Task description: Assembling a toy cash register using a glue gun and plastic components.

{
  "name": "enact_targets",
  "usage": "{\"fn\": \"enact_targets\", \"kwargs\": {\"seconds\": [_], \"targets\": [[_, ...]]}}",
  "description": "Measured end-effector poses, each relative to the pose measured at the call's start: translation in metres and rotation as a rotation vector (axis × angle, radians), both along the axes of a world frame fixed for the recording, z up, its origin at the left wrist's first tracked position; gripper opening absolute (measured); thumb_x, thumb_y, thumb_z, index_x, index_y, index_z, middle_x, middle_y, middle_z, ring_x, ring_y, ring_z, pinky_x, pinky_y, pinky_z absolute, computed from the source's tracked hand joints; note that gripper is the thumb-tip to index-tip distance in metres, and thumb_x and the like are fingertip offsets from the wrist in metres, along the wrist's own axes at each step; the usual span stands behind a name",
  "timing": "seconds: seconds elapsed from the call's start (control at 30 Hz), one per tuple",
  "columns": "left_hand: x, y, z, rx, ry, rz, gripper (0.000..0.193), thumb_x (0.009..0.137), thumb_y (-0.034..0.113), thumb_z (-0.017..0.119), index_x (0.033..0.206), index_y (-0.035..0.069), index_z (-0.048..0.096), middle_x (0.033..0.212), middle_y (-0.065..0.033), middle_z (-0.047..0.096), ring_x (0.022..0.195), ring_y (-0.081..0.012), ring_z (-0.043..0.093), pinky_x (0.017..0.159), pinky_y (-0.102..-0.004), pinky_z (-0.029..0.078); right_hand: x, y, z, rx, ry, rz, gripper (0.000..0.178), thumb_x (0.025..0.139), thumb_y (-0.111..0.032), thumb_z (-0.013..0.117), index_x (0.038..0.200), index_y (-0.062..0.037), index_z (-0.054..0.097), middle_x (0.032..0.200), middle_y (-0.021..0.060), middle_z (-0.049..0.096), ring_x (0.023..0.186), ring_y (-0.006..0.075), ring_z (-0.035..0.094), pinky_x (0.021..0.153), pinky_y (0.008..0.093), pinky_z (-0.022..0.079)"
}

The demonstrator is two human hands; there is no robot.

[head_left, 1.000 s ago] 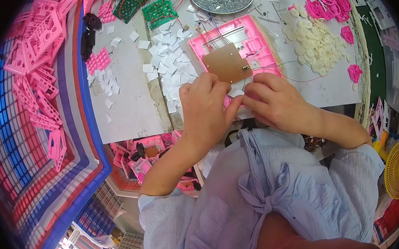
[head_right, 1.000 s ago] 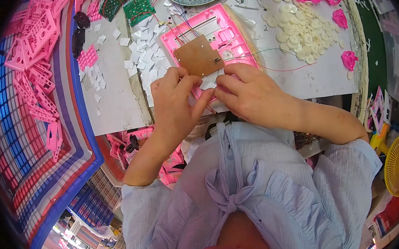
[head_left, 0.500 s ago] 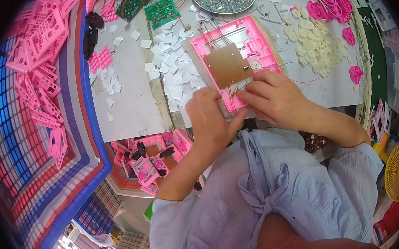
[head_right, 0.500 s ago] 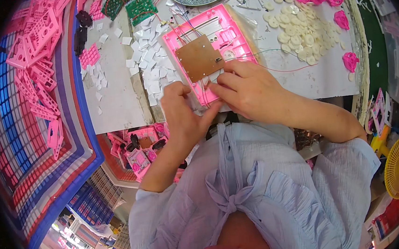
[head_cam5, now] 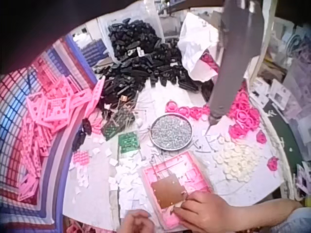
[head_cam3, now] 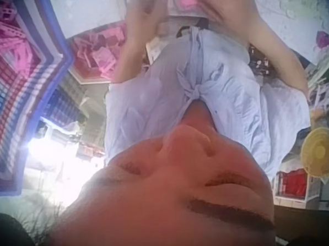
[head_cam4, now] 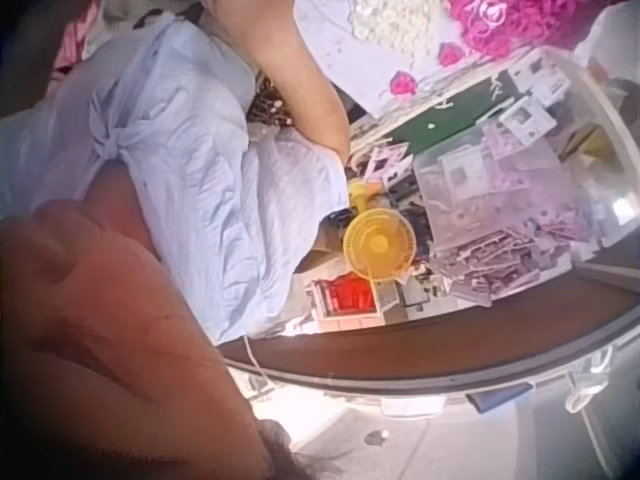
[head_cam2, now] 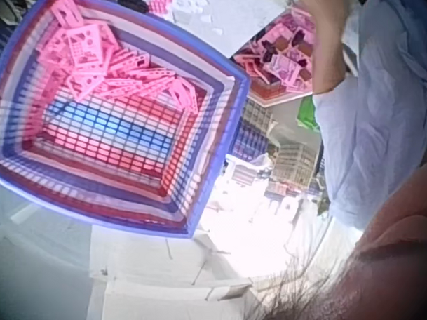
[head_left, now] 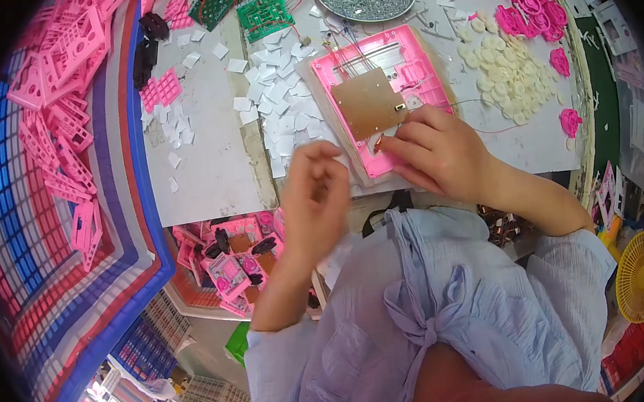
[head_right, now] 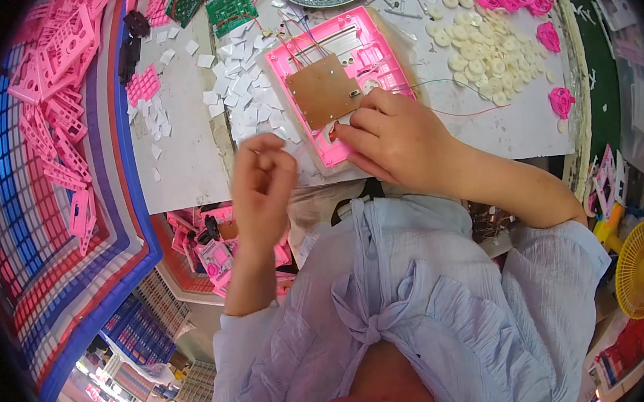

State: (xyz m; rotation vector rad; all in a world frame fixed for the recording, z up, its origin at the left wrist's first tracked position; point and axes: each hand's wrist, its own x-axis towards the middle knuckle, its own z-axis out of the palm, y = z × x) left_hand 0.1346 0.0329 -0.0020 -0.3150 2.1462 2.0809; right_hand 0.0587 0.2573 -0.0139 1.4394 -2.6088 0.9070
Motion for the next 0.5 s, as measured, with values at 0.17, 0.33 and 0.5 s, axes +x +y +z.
{"fn": "enact_targets", "kwargs": {"seconds": [0.17, 0.33, 0.5], "targets": [[-0.047, -0.014, 0.014, 0.242, -0.099, -0.004, 0.015, 0.098, 0.01, 0.062, 0.11, 0.002, 0.065, 0.087, -0.0007, 0.064, 0.07, -0.0027, 0.049, 0.059, -0.0183, 0.035, 0.006, -0.003, 0.001, 0.107, -0.011, -0.021, 0.048, 0.072, -0.02, 0.078, 0.117, -0.0058, 0.066, 0.105, 0.0066, 0.06, 0.099, 0.0276, 0.058, 0.08, 0.0389, 0.053], [-0.047, -0.008, 0.007, 0.287, 0.041, -0.118, 0.017, 0.099, 0.003, 0.06, 0.115, -0.003, 0.062, 0.099, -0.0029, 0.065, 0.09, -0.0079, 0.06, 0.081, -0.0232, 0.049, 0.013, -0.011, 0.002, 0.194, 0.048, -0.066, 0.05, 0.076, -0.03, 0.077, 0.12, -0.009, 0.066, 0.102, 0.0027, 0.058, 0.105, 0.0218, 0.053, 0.083, 0.0342, 0.048], [-0.042, -0.005, 0.002, 0.297, 0.064, -0.075, 0.018, 0.098, 0.002, 0.06, 0.115, -0.004, 0.062, 0.102, -0.0045, 0.066, 0.094, -0.0091, 0.061, 0.084, -0.0238, 0.05, 0.006, -0.007, 0.005, 0.237, 0.027, 0.051, 0.056, 0.076, -0.032, 0.077, 0.125, -0.0075, 0.064, 0.104, 0.0027, 0.057, 0.106, 0.0222, 0.053, 0.084, 0.0339, 0.048]]}}
